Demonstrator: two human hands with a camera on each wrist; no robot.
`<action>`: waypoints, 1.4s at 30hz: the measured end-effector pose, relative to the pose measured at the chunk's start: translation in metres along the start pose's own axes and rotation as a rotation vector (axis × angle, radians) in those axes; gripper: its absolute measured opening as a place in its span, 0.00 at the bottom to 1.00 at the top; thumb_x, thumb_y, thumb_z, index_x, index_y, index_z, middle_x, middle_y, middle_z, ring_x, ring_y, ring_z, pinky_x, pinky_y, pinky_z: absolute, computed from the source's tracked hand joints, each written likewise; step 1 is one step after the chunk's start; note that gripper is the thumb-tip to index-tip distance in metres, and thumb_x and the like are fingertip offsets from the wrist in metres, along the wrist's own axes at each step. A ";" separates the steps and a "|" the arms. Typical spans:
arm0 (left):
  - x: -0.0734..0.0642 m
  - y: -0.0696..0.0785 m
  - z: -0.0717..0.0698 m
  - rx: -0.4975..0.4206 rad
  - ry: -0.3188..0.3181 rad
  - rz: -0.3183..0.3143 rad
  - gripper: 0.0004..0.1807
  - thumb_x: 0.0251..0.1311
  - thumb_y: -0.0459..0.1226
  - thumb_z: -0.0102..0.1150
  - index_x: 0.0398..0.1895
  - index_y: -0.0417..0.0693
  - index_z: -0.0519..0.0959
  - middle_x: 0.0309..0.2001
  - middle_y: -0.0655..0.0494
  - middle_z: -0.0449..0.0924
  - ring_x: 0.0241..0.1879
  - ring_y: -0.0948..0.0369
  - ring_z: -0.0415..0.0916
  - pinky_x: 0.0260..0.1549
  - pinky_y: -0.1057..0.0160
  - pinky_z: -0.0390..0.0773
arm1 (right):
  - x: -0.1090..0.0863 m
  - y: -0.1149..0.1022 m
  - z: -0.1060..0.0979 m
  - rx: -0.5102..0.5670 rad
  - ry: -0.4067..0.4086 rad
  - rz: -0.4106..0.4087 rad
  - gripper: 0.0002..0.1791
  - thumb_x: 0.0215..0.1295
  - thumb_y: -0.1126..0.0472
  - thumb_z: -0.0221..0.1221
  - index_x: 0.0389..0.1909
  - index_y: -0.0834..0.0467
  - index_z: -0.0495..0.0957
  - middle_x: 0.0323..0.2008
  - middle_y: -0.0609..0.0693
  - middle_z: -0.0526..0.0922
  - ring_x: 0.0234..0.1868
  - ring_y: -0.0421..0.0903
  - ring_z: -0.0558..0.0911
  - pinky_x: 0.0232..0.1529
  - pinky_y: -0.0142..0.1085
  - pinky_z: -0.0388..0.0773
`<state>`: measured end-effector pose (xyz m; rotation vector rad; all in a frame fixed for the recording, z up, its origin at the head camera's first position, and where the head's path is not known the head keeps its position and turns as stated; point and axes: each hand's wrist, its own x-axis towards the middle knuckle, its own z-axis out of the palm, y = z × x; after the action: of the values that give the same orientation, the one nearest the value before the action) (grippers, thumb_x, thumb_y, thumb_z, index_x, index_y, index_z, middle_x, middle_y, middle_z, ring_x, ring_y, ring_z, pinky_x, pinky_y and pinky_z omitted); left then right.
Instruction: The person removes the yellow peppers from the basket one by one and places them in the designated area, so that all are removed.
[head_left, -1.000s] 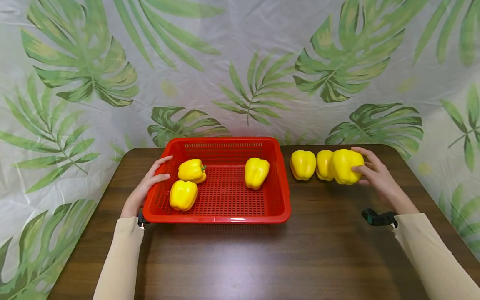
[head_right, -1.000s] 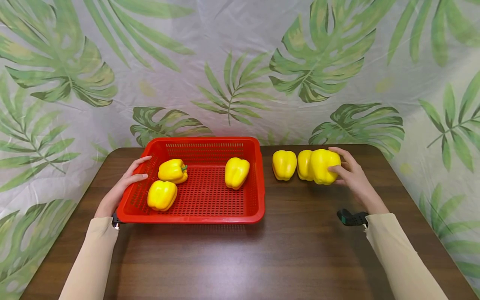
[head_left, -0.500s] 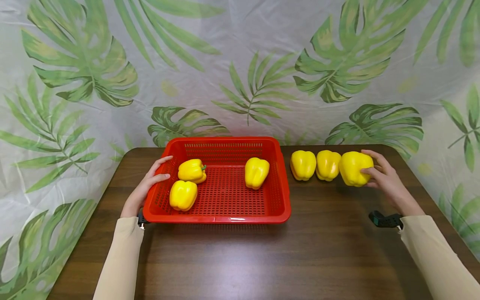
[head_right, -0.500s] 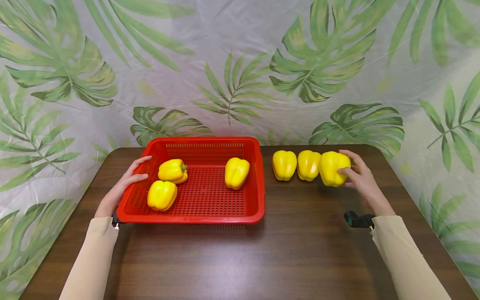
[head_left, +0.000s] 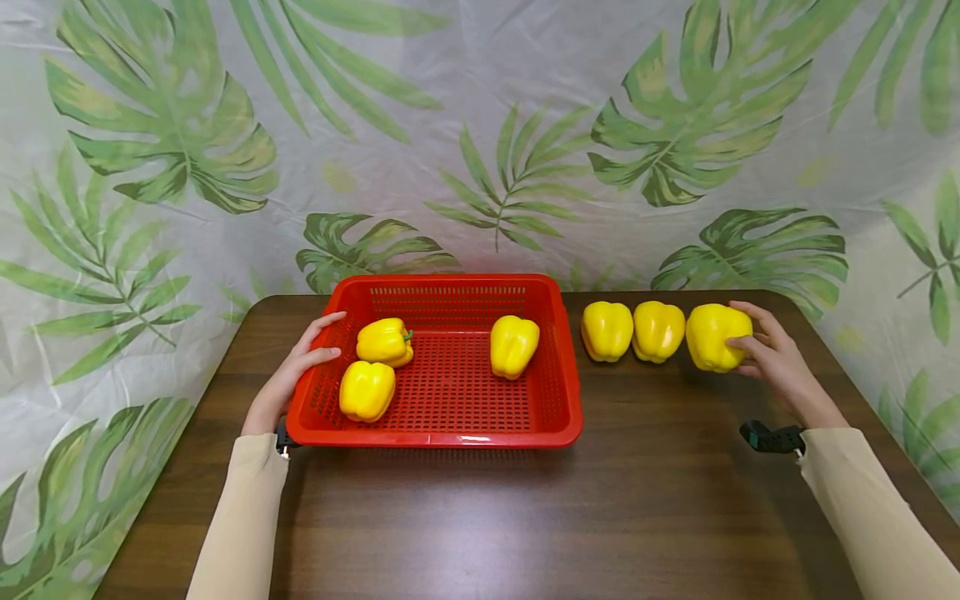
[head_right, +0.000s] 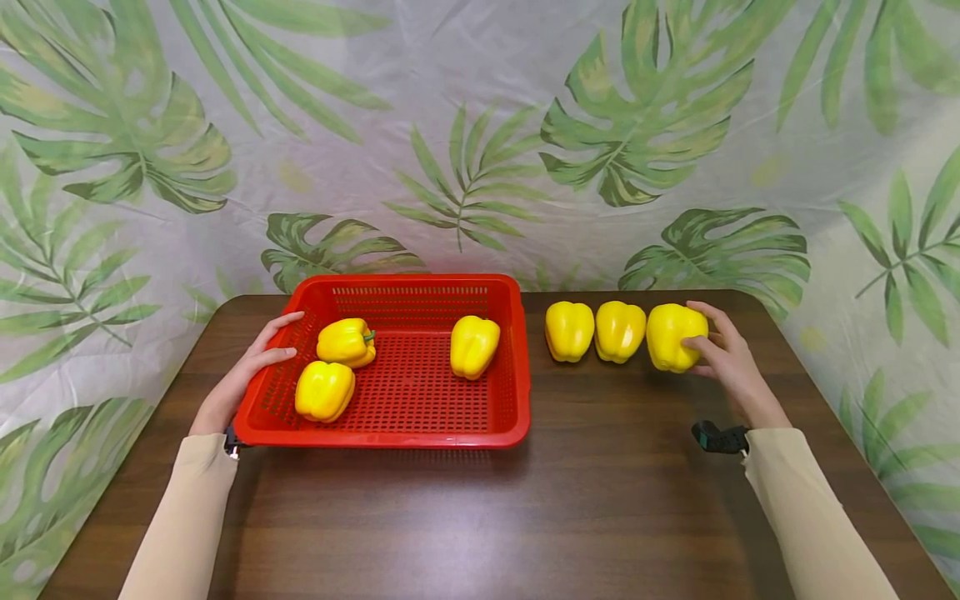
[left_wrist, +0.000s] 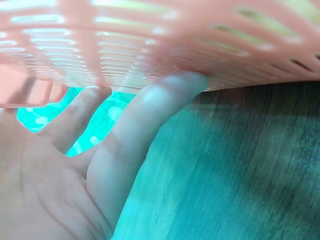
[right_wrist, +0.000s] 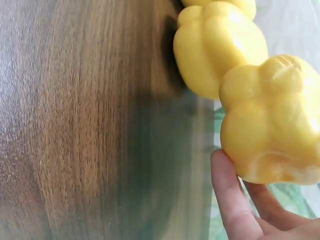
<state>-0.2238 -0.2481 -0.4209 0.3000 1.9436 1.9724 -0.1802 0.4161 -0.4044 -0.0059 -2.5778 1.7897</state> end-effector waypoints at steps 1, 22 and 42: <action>0.000 0.000 0.000 -0.001 -0.001 0.000 0.31 0.71 0.34 0.39 0.75 0.58 0.47 0.71 0.45 0.45 0.63 0.43 0.56 0.49 0.57 0.76 | 0.001 0.001 0.000 0.006 0.002 0.006 0.30 0.73 0.60 0.50 0.72 0.40 0.55 0.51 0.52 0.62 0.35 0.32 0.80 0.32 0.29 0.80; 0.000 0.000 0.001 0.009 0.009 -0.005 0.32 0.70 0.35 0.41 0.74 0.58 0.47 0.71 0.46 0.45 0.64 0.43 0.55 0.49 0.57 0.76 | 0.016 0.024 -0.004 0.047 0.007 0.034 0.32 0.73 0.62 0.50 0.73 0.43 0.52 0.53 0.56 0.60 0.35 0.31 0.78 0.33 0.29 0.80; 0.000 -0.003 -0.002 0.022 0.016 -0.008 0.31 0.70 0.35 0.41 0.74 0.59 0.47 0.71 0.47 0.46 0.64 0.44 0.56 0.50 0.56 0.75 | 0.030 0.036 0.003 -0.049 -0.020 0.077 0.34 0.74 0.57 0.47 0.76 0.42 0.45 0.70 0.72 0.39 0.43 0.28 0.66 0.39 0.23 0.75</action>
<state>-0.2242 -0.2496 -0.4235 0.2833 1.9746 1.9551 -0.2097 0.4260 -0.4394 -0.0891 -2.6702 1.7596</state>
